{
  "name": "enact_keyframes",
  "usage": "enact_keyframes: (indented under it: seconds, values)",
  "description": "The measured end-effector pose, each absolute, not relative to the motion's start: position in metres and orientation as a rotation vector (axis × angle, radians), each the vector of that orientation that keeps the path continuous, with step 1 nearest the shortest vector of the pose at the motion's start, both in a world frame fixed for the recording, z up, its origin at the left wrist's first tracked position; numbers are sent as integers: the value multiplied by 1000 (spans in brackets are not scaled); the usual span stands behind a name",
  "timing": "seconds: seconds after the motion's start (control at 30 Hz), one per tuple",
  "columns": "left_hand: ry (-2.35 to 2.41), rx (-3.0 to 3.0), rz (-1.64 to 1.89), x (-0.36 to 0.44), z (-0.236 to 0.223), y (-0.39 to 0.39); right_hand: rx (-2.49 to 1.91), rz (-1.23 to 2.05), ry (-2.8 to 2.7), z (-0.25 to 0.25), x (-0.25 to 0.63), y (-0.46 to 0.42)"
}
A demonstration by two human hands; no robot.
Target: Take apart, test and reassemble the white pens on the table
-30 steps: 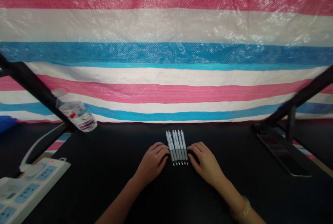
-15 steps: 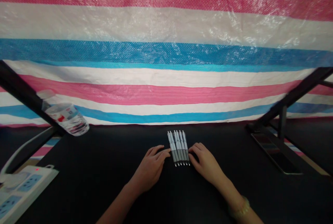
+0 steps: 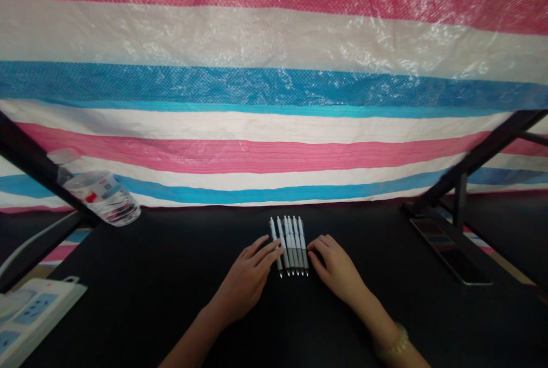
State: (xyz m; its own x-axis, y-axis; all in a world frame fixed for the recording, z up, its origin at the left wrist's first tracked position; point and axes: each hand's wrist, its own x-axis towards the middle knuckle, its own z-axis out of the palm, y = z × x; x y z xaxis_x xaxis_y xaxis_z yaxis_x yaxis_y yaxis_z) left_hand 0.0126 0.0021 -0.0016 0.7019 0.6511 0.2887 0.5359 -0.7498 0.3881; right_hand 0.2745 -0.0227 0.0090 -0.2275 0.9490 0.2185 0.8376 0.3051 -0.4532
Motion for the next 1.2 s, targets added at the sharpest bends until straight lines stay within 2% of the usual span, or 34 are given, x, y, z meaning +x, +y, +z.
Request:
enact_keyframes:
  seconds: [0.2,0.37,0.47,0.73,0.83,0.93,1.03,1.2]
  values:
    - [952,2672,613,14,-7,3,-1598,350,-2027,10,275,-23]
    - [924,2701,668,15,-6,3,-1500,547,-1836,18,271,-28]
    - [877,2727,761,14,-3,1,-1452,793,-1736,24,261,-35]
    - [739,2763,1010,16,7,-17,-1186,1781,-1371,13,227,-59]
    - [644,2686,1052,17,6,-24,-1079,1975,-1156,6,217,-64]
    - [653,2435,1171,20,2,-28,-1015,2018,-944,6,211,-67]
    - [789,1864,1284,26,-1,-27,-1009,2024,-839,7,207,-70]
    - [800,980,1037,34,1,-18,-997,2060,-806,2,202,-75]
